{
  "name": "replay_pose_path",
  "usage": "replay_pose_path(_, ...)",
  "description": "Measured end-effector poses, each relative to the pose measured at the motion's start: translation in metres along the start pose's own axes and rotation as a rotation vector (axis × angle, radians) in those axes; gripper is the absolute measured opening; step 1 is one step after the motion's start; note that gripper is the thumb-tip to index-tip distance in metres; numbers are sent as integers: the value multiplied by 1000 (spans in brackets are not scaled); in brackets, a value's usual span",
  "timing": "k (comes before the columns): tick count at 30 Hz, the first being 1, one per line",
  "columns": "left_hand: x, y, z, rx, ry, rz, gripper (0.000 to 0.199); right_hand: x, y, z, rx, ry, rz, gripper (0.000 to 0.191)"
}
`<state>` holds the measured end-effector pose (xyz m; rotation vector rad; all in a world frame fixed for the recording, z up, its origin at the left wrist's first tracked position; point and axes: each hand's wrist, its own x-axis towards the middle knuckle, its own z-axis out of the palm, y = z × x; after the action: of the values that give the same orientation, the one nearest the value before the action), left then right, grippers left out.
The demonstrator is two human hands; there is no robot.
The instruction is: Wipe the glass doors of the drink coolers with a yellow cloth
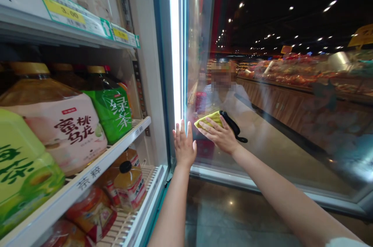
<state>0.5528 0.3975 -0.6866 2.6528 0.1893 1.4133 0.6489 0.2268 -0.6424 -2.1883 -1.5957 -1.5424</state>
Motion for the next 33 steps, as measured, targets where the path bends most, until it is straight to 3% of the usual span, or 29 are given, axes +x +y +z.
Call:
replay_pose_path(4, 1, -5, -3, 5, 21, -11, 97, 27, 7, -4, -38, 115, 220, 50)
replay_pose_path(6, 1, -7, -3, 8, 29, -17, 96, 43, -1, 2, -39, 140, 258, 48)
replay_pose_path(8, 0, -8, -3, 15, 27, -20, 95, 44, -13, 11, -18, 113, 193, 46)
replay_pose_path(13, -4, -11, -4, 18, -1, -38, 91, 10, -28, 24, 51, 28, -88, 42)
replay_pose_path(15, -4, -13, -5, 13, -1, -35, 91, 13, -23, 20, 61, 25, -37, 43)
replay_pose_path(19, -3, -18, -7, 12, 28, -20, 92, 60, -14, 9, 53, 77, 178, 47)
replay_pose_path(22, -5, -22, -6, 27, 38, -15, 87, 81, -22, 16, 50, 103, 240, 46)
replay_pose_path(24, -8, -26, -5, 32, 29, -6, 84, 72, -34, 28, 69, 85, 192, 45)
replay_pose_path(29, -19, -35, -2, 42, 20, 15, 79, 22, -52, 48, 166, 17, -103, 34)
replay_pose_path(33, -25, -40, 1, 29, 44, 32, 79, 31, -37, 38, 167, 33, -33, 38)
